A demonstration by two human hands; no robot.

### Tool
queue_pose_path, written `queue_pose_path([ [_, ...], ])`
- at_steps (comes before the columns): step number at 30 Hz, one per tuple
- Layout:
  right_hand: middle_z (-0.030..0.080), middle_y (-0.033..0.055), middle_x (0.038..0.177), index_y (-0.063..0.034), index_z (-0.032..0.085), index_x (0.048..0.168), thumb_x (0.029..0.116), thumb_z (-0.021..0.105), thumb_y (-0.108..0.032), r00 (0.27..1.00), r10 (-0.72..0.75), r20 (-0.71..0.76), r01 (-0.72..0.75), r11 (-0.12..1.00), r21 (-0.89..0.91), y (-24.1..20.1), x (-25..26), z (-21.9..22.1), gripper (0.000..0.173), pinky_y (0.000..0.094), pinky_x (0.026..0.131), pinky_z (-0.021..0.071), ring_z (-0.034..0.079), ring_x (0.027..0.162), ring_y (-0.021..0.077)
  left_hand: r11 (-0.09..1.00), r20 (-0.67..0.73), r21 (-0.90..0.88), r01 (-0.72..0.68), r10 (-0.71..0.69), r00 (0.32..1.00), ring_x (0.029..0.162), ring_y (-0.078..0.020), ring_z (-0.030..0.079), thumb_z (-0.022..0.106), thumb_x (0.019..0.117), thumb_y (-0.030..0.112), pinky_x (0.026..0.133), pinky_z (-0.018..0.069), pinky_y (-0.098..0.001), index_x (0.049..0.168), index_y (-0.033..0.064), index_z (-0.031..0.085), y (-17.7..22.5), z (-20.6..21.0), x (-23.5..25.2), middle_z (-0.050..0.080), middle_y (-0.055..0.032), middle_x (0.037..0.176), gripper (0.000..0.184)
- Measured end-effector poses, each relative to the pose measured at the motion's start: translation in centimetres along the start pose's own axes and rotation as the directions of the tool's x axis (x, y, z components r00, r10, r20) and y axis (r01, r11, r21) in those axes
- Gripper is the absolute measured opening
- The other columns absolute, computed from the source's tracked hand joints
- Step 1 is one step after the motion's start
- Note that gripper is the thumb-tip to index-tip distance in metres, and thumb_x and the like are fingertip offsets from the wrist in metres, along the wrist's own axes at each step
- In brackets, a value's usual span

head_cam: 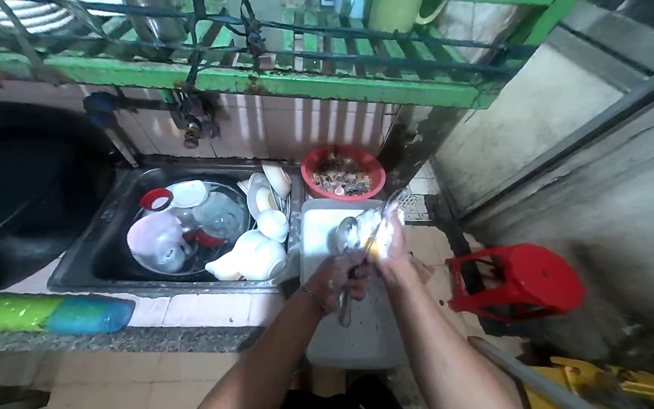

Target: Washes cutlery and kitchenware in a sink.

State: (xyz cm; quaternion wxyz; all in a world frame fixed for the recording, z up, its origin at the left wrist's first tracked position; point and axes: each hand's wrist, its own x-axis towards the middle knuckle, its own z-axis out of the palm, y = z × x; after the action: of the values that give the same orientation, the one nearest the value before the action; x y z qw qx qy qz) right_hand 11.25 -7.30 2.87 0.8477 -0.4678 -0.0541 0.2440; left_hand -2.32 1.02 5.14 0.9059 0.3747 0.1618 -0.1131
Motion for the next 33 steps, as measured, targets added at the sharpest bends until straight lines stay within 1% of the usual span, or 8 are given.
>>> queue_pose_path([
  [4, 0.070, 0.0001, 0.100, -0.0155, 0.057, 0.124, 0.1081, 0.019, -0.061, 0.993, 0.102, 0.057, -0.091, 0.983, -0.161, -1.2, -1.8, 1.1, 0.061, 0.0338, 0.079, 0.0607, 0.069, 0.090, 0.0116, 0.811, -0.361, 0.584, -0.022, 0.284, 0.888, 0.054, -0.0096, 0.047, 0.049, 0.1103, 0.027, 0.050, 0.0427, -0.0234, 0.104, 0.0049, 0.060, 0.3, -0.1, 0.0, 0.056, -0.0032, 0.074, 0.026],
  [6, 0.072, 0.0050, 0.100, -0.0082, 0.061, 0.127, 0.1083, 0.048, -0.040, 0.988, 0.132, -0.079, -0.150, 0.945, -0.291, -2.1, -1.9, 1.3, 0.039, 0.0376, 0.077, 0.0614, 0.070, 0.088, 0.0156, 0.526, -0.356, 0.844, 0.101, 0.411, 0.839, 0.084, -0.0328, 0.066, 0.051, 0.1096, 0.030, 0.079, 0.0555, -0.0495, 0.114, -0.0051, 0.064, 0.7, 0.4, -0.8, 0.066, -0.0217, 0.095, 0.038],
  [8, 0.071, 0.0076, 0.090, -0.0032, 0.060, 0.121, 0.1045, 0.058, -0.028, 0.979, 0.066, -0.192, -0.119, 0.953, -0.279, -2.6, -0.3, 1.2, 0.030, 0.0358, 0.068, 0.0611, 0.069, 0.075, 0.0164, 0.421, -0.327, 0.895, 0.146, 0.398, 0.857, 0.091, -0.0383, 0.068, 0.050, 0.1100, 0.030, 0.084, 0.0546, -0.0556, 0.113, -0.0049, 0.065, 1.1, 1.4, -1.4, 0.067, -0.0248, 0.098, 0.038],
  [11, 0.066, 0.0055, 0.086, -0.0072, 0.054, 0.127, 0.1057, 0.054, -0.046, 0.955, 0.005, -0.297, -0.076, 0.970, -0.231, -2.6, 1.1, 1.6, 0.044, 0.0334, 0.063, 0.0603, 0.067, 0.069, 0.0143, 0.661, -0.292, 0.748, 0.062, 0.244, 0.925, 0.056, -0.0122, 0.047, 0.051, 0.1094, 0.028, 0.052, 0.0407, -0.0269, 0.105, 0.0038, 0.064, 1.7, 1.4, -1.4, 0.054, -0.0046, 0.072, 0.028],
  [14, 0.067, 0.0081, 0.097, -0.0082, 0.053, 0.136, 0.1034, 0.054, -0.053, 0.957, 0.042, -0.288, -0.151, 0.918, -0.367, -1.9, -1.1, 3.0, 0.056, 0.0373, 0.072, 0.0601, 0.068, 0.081, 0.0160, 0.923, -0.277, 0.382, 0.043, 0.070, 0.958, 0.047, -0.0058, 0.044, 0.046, 0.1109, 0.022, 0.044, 0.0409, -0.0183, 0.105, 0.0060, 0.055, 2.5, 1.8, -1.3, 0.050, 0.0000, 0.069, 0.019],
  [21, 0.067, 0.0097, 0.112, -0.0077, 0.054, 0.136, 0.1030, 0.059, -0.043, 0.950, 0.096, -0.298, -0.159, 0.967, -0.198, -1.7, 0.3, 1.4, 0.048, 0.0426, 0.084, 0.0588, 0.067, 0.097, 0.0190, 0.581, -0.336, 0.809, 0.086, 0.338, 0.879, 0.077, -0.0253, 0.061, 0.049, 0.1099, 0.025, 0.075, 0.0517, -0.0445, 0.106, -0.0016, 0.066, 0.9, 1.4, -1.2, 0.064, -0.0150, 0.087, 0.032],
  [27, 0.068, 0.0055, 0.101, -0.0074, 0.056, 0.132, 0.1075, 0.051, -0.039, 0.978, 0.059, -0.200, -0.139, 0.900, -0.413, -1.8, -2.0, 3.1, 0.041, 0.0358, 0.075, 0.0601, 0.067, 0.085, 0.0130, 0.713, -0.355, 0.699, 0.054, 0.281, 0.892, 0.069, -0.0137, 0.053, 0.051, 0.1090, 0.020, 0.065, 0.0473, -0.0312, 0.113, -0.0004, 0.064, 1.5, 1.5, -2.8, 0.060, -0.0088, 0.087, 0.024],
  [33, 0.066, 0.0125, 0.104, -0.0044, 0.055, 0.135, 0.1079, 0.053, -0.036, 0.989, 0.010, -0.147, -0.109, 0.721, -0.684, -0.5, -4.8, 5.7, 0.041, 0.0424, 0.077, 0.0579, 0.066, 0.085, 0.0189, 0.696, -0.416, 0.716, 0.064, 0.351, 0.839, 0.077, -0.0262, 0.060, 0.048, 0.1101, 0.022, 0.072, 0.0512, -0.0442, 0.110, -0.0026, 0.065, 2.0, 1.1, -2.6, 0.062, -0.0173, 0.089, 0.030],
])
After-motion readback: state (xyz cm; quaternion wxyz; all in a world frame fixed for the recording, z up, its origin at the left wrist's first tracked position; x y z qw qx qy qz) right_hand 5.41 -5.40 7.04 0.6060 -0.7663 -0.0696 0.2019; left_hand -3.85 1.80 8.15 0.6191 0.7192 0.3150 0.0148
